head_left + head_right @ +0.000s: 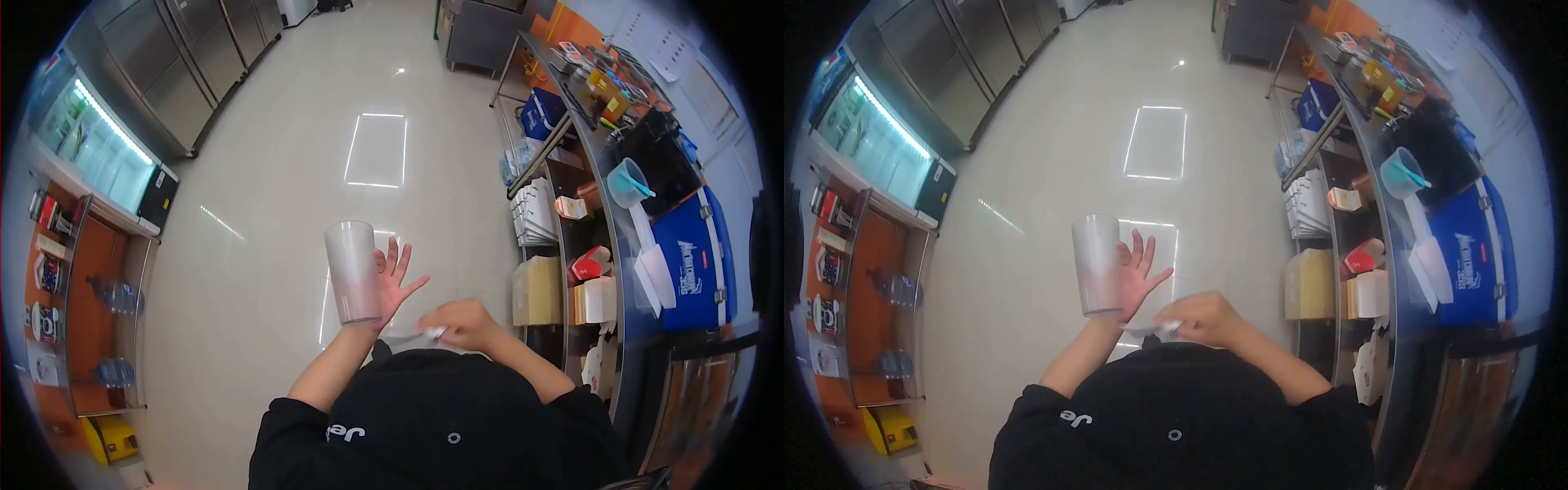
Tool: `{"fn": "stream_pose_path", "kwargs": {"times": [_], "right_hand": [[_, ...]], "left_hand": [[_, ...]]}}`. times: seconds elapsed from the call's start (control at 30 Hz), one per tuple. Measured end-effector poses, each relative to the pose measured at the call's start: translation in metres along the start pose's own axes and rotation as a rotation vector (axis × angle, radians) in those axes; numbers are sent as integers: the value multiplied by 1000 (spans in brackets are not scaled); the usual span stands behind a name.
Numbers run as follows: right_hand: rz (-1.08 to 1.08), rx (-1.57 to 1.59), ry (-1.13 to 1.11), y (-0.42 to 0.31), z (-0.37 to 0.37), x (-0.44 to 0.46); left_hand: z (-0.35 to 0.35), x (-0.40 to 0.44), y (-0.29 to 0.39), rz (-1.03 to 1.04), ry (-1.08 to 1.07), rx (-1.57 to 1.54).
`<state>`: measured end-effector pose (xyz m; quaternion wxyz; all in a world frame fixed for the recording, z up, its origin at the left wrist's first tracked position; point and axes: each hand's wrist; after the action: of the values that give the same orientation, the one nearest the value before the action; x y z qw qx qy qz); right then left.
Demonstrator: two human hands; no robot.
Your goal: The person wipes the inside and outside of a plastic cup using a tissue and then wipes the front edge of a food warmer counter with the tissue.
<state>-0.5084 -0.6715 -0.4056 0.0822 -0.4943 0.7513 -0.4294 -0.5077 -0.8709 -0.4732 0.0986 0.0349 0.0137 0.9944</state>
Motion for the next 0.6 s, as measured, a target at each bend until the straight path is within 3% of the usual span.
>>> {"fn": "stream_pose_path", "kwargs": {"times": [0.03, 0.07, 0.13, 0.27, 0.33, 0.47, 0.53, 0.6], "right_hand": [[110, 62, 226, 3, 3, 5], [121, 63, 216, 2, 4, 14], [176, -62, 634, -2, 7, 35], [44, -281, 552, 6, 45, 51], [-57, -160, 237, 6, 71, 32], [-50, 1, 77, -17, 65, -12], [192, -54, 576, -30, 51, -45], [450, -96, 1029, -56, 28, -78]], "left_hand": [[-1, -4, 5, 7, 8, -11], [-3, -7, 9, -4, 0, -52], [-9, -11, 14, -30, 11, -113], [-31, -7, 5, -147, -58, -227], [-47, -2, -9, -184, -133, -290], [-56, -10, -35, -314, -200, -416], [-53, -17, -47, -468, -193, -530], [-81, -32, -62, -707, -48, -387]]}}
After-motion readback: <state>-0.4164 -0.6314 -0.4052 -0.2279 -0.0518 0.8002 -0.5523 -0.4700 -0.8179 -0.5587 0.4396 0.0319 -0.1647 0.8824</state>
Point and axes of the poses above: each hand's wrist, its own x-axis towards the middle knuckle, its own z-axis out of the palm, y = z × x, and after that the axes turned 3 degrees about y, right-handed
